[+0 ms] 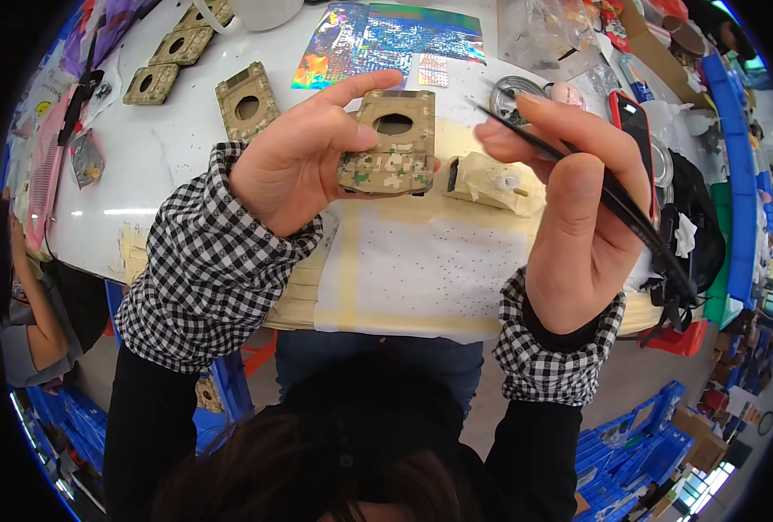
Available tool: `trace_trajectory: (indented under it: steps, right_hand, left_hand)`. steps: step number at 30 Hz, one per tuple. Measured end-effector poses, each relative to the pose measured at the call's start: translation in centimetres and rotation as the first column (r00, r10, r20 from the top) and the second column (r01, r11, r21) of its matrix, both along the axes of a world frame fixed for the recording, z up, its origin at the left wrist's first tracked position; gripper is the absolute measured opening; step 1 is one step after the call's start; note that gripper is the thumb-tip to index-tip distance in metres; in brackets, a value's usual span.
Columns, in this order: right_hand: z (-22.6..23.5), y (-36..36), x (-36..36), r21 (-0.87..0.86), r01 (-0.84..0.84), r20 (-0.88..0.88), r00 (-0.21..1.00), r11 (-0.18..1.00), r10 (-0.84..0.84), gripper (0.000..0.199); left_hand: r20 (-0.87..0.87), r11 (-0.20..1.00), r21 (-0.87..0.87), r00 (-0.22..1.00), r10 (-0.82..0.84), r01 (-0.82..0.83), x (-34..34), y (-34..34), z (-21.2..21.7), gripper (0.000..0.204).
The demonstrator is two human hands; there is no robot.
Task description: Applying paint details and inspecting a camouflage toy tank component using a brush and tweezers.
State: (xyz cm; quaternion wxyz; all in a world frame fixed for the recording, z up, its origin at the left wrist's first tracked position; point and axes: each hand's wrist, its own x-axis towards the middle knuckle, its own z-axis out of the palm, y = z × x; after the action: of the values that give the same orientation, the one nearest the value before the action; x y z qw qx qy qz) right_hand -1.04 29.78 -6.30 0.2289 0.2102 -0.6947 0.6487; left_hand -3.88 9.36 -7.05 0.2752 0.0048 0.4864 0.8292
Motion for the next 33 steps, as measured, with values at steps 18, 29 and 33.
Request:
trace_trajectory:
  steps: [18, 29, 33]
  right_hand:
    - [-1.6, 3.2, 1.8, 0.695, 0.447, -0.312, 0.893, 0.563, -0.324, 0.021]
    - [1.1, 1.5, 2.9, 0.409, 0.343, -0.266, 0.931, 0.845, -0.249, 0.017]
    - [0.0, -0.4, 1.1, 0.261, 0.096, -0.114, 0.991, 0.961, -0.068, 0.01]
  left_hand:
    - [0.035, 0.998, -0.011, 0.998, 0.056, -0.055, -0.1, 0.4, 0.3, 0.057]
    - [0.01, 1.0, 0.006, 1.0, -0.028, 0.028, 0.1, 0.3, 0.0, 0.061]
    - [-0.014, 0.998, 0.014, 0.998, -0.056, 0.056, 0.1, 0.2, -0.2, 0.063]
